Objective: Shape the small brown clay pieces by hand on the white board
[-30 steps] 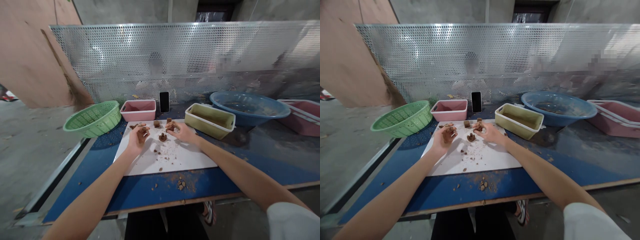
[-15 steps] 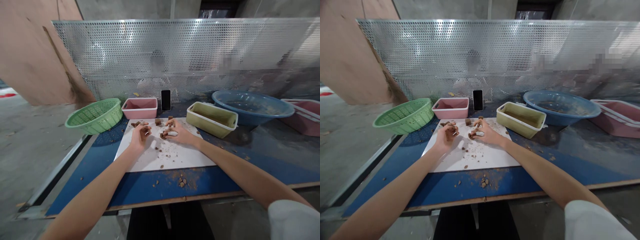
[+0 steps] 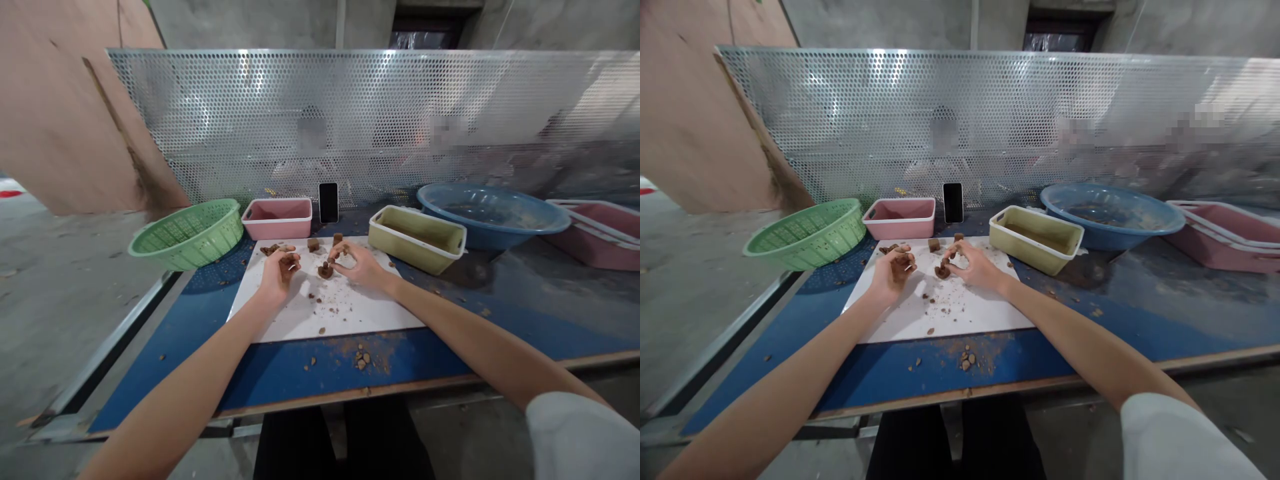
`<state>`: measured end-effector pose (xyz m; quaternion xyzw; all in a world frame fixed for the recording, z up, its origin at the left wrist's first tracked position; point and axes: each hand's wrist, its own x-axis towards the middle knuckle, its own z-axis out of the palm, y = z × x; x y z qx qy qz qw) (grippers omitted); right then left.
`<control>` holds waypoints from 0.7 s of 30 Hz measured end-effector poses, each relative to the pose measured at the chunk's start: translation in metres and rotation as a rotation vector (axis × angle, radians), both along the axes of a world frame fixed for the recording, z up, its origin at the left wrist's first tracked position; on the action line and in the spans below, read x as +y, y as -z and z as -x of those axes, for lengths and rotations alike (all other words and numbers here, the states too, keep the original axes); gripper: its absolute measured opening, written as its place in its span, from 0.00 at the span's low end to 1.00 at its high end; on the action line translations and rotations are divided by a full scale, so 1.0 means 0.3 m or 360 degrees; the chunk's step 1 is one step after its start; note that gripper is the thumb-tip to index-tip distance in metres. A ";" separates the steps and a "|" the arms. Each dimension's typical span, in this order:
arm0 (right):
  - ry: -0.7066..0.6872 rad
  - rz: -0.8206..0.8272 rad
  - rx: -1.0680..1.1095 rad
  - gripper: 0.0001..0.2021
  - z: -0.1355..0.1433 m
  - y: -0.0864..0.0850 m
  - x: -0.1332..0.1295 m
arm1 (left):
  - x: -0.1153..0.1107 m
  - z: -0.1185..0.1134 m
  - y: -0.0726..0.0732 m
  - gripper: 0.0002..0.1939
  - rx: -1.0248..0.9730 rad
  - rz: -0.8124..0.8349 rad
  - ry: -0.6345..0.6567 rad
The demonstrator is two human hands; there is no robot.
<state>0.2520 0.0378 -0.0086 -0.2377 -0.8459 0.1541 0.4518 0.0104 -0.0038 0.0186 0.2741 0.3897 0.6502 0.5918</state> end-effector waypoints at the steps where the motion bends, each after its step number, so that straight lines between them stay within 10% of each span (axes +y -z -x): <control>1: 0.0031 0.0029 0.0036 0.08 0.001 0.002 -0.002 | 0.001 0.001 0.001 0.10 -0.0001 -0.0007 -0.0003; 21: 0.0222 0.0101 0.0149 0.15 0.012 -0.006 -0.017 | 0.013 0.001 0.019 0.08 -0.0003 0.0027 0.0000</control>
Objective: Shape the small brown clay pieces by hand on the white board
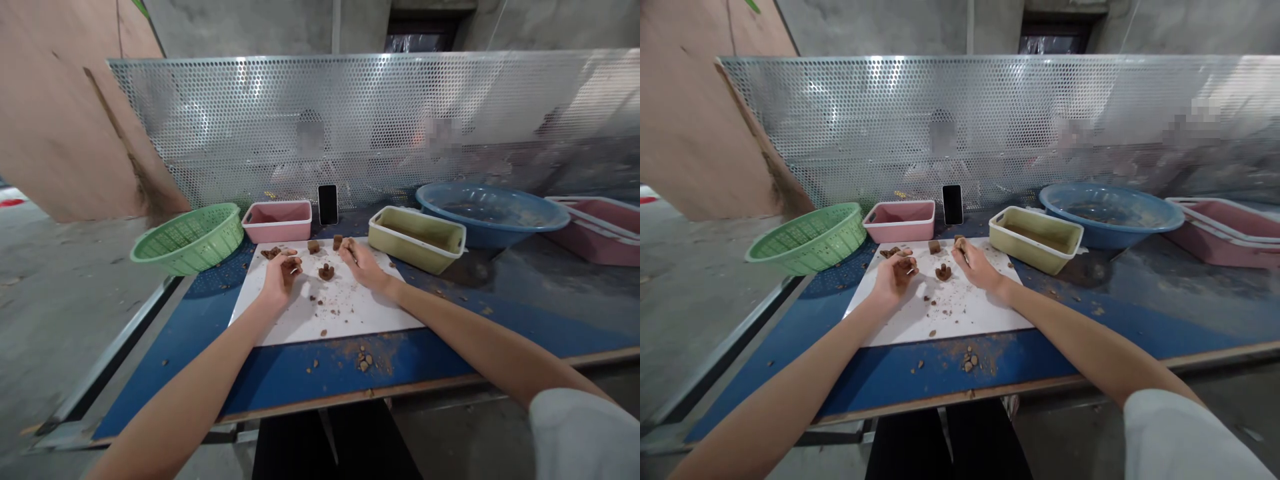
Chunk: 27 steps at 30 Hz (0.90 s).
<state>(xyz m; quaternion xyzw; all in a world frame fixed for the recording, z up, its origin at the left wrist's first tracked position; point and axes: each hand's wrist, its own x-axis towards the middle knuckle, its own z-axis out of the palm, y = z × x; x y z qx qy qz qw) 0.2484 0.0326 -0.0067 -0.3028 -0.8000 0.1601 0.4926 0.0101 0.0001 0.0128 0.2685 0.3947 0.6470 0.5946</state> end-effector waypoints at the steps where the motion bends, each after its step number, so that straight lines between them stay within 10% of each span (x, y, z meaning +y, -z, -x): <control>1: 0.0028 -0.0005 -0.0008 0.18 -0.002 -0.001 -0.004 | 0.000 0.000 0.001 0.08 0.0001 -0.0004 0.0000; 6: 0.0084 0.0060 -0.0025 0.28 -0.005 0.001 -0.009 | -0.003 -0.004 -0.004 0.08 0.0006 0.0000 -0.0018; 16: -0.0179 0.0118 0.0179 0.07 0.018 0.013 0.017 | -0.010 -0.003 -0.013 0.09 0.0014 0.0006 0.0007; 27: -0.0049 0.0004 0.0040 0.18 0.011 0.004 0.008 | -0.003 -0.004 -0.002 0.10 0.0019 0.0017 0.0000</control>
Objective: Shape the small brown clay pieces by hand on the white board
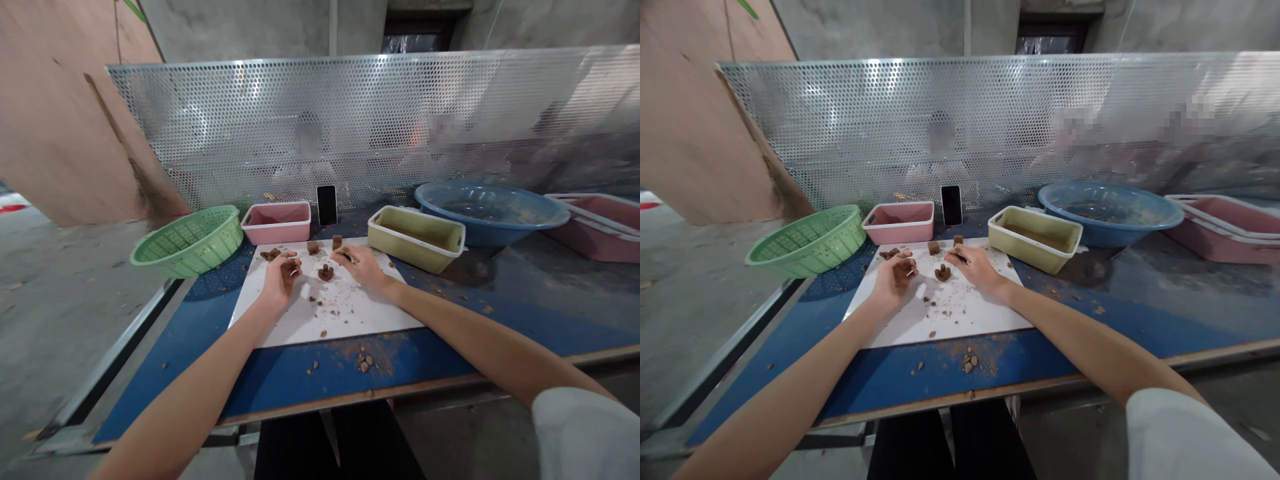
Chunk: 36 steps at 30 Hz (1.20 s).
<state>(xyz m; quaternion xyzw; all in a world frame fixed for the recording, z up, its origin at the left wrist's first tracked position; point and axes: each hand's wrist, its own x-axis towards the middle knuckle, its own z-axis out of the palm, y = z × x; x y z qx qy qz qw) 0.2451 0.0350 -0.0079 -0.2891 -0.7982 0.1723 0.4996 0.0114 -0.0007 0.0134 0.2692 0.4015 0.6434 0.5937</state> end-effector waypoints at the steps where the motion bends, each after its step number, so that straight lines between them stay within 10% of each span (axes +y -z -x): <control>1: -0.0013 -0.0041 0.0016 0.15 0.003 -0.003 -0.001 | 0.000 0.000 0.000 0.10 -0.0002 -0.0005 0.0003; 20: 0.0049 0.0088 0.0098 0.12 0.012 0.004 0.005 | 0.005 0.003 0.011 0.10 0.0013 -0.0033 0.0013; 30: 0.0046 0.0210 -0.0129 0.30 -0.004 -0.005 -0.019 | -0.001 0.002 0.000 0.10 0.0027 -0.0009 0.0007; 36: 0.0074 0.0039 0.0127 0.16 0.010 0.007 0.000 | 0.002 0.003 0.005 0.09 0.0031 -0.0036 0.0009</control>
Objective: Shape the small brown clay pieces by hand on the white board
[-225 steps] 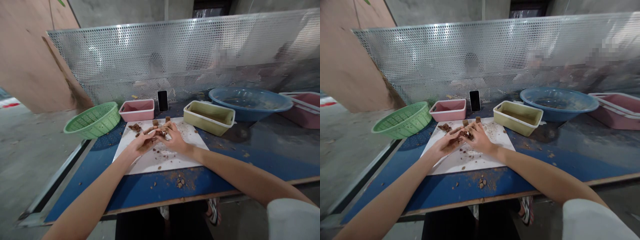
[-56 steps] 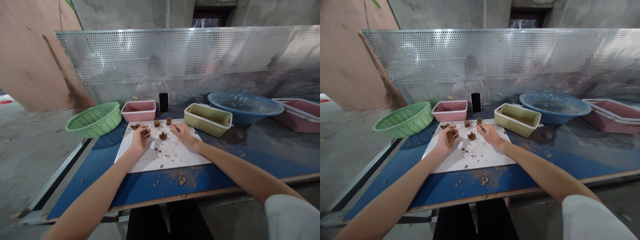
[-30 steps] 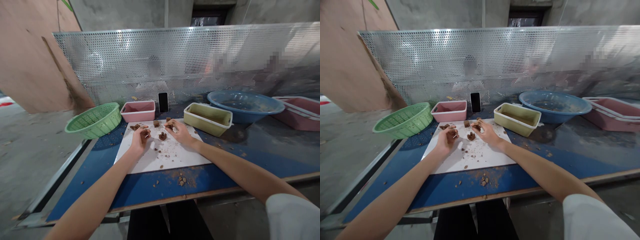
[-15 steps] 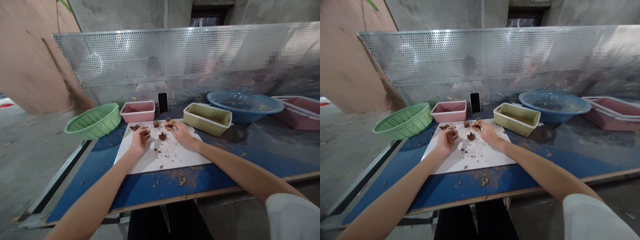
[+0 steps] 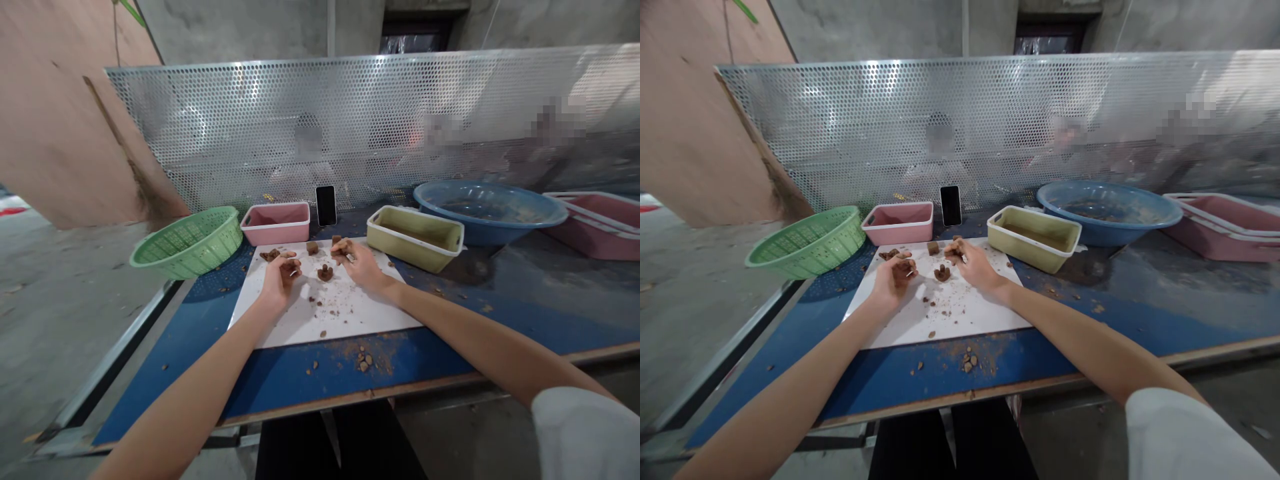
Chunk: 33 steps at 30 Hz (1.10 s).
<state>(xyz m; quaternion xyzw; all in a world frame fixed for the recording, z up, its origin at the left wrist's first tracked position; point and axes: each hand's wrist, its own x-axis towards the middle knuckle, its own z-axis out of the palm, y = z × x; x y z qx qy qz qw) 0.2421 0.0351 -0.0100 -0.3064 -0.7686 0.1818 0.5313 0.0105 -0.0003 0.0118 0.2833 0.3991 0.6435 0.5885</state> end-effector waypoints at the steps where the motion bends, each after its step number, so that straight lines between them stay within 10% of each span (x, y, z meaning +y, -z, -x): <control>1: 0.0003 -0.0013 0.0001 0.16 0.000 -0.001 0.000 | 0.001 0.000 0.001 0.09 -0.0001 0.0001 0.0000; 25: -0.0022 -0.0090 -0.0137 0.11 -0.004 -0.013 -0.005 | 0.001 0.001 -0.001 0.09 -0.0019 0.0027 0.0011; 33: -0.0356 -0.0141 -0.0544 0.10 -0.052 -0.041 0.030 | -0.003 0.001 -0.005 0.09 -0.0021 0.0022 0.0003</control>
